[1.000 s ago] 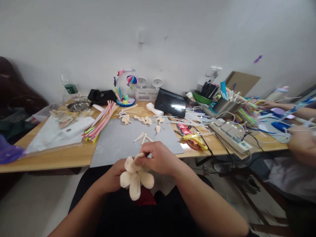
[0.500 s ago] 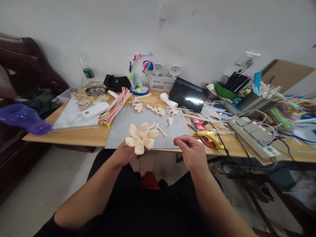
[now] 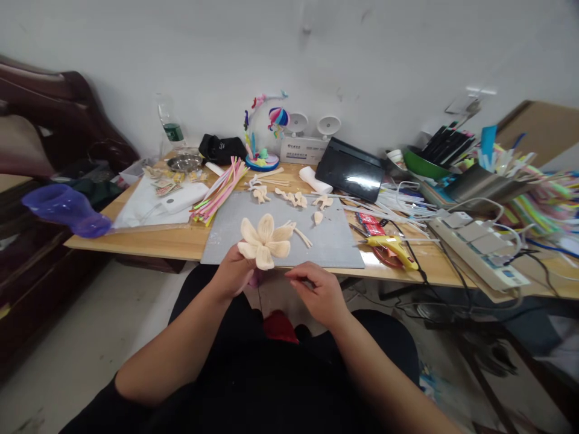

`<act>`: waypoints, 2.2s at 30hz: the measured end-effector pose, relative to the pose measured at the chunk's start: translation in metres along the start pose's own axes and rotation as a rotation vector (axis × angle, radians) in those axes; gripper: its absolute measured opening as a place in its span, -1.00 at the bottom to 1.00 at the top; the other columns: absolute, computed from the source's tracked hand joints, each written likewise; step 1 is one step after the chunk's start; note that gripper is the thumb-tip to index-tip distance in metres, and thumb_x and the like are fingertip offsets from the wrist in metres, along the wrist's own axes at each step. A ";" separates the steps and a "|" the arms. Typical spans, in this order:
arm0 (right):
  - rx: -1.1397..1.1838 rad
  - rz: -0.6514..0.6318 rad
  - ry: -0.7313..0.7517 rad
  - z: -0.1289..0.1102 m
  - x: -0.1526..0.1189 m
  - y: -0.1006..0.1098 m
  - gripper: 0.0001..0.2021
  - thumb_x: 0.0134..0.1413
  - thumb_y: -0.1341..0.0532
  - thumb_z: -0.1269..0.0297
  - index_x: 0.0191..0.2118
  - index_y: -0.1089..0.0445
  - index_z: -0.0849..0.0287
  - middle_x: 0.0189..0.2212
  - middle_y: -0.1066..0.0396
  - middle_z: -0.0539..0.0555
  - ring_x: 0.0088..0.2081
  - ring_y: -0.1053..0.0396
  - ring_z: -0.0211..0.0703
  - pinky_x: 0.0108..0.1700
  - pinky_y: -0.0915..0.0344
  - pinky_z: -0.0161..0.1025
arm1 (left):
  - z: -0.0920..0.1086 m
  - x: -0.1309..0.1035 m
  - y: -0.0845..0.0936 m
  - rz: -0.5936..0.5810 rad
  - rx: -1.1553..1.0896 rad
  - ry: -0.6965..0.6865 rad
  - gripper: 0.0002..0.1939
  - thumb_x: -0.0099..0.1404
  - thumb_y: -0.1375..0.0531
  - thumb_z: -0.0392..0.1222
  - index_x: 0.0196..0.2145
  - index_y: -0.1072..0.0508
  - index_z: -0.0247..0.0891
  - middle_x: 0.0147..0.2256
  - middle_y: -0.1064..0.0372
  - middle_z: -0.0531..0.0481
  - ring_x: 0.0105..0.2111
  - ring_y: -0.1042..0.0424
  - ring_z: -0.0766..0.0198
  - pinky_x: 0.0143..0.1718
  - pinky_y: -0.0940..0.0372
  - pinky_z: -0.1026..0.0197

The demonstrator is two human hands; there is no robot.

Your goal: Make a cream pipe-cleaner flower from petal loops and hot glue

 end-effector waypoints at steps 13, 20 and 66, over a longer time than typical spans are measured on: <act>0.199 -0.224 -0.253 0.029 0.011 -0.080 -0.71 0.06 -0.12 0.26 -0.08 -0.32 0.17 -0.27 -0.47 0.10 -0.27 -0.43 -0.21 -0.16 -0.32 -0.20 | 0.016 0.003 0.012 0.257 -0.161 -0.151 -0.78 -0.11 -0.38 -0.19 -0.48 -0.47 -0.29 -0.53 -0.44 0.08 -0.47 -0.42 0.40 -0.21 -0.30 0.25; 0.186 -0.254 -0.331 0.028 0.012 -0.086 -0.80 0.09 -0.05 0.33 -0.26 -0.40 0.19 -0.67 -0.23 -0.10 -0.59 -0.19 -0.36 -0.44 -0.18 -0.36 | 0.012 0.003 0.011 0.075 -0.103 -0.023 -0.74 -0.05 -0.35 -0.16 -0.38 -0.50 -0.33 -0.34 -0.51 -0.09 -0.30 -0.48 0.24 -0.13 -0.29 0.19; 0.753 -0.395 -0.335 0.022 -0.005 -0.096 -0.75 0.00 -0.19 0.11 -0.36 -0.41 0.23 -0.68 -0.21 -0.11 -0.60 -0.14 -0.39 -0.46 -0.10 -0.35 | 0.003 -0.013 -0.021 -0.063 -0.385 0.065 -0.70 0.06 -0.29 -0.09 -0.63 -0.32 -0.31 -0.69 -0.20 0.14 -0.49 -0.34 0.38 -0.07 -0.23 0.20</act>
Point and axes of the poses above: each hand's wrist, its own x-axis towards the middle knuckle, its own y-axis out of the back of the hand, z = x × y, the point moved 9 cm from there along x, towards the middle knuckle
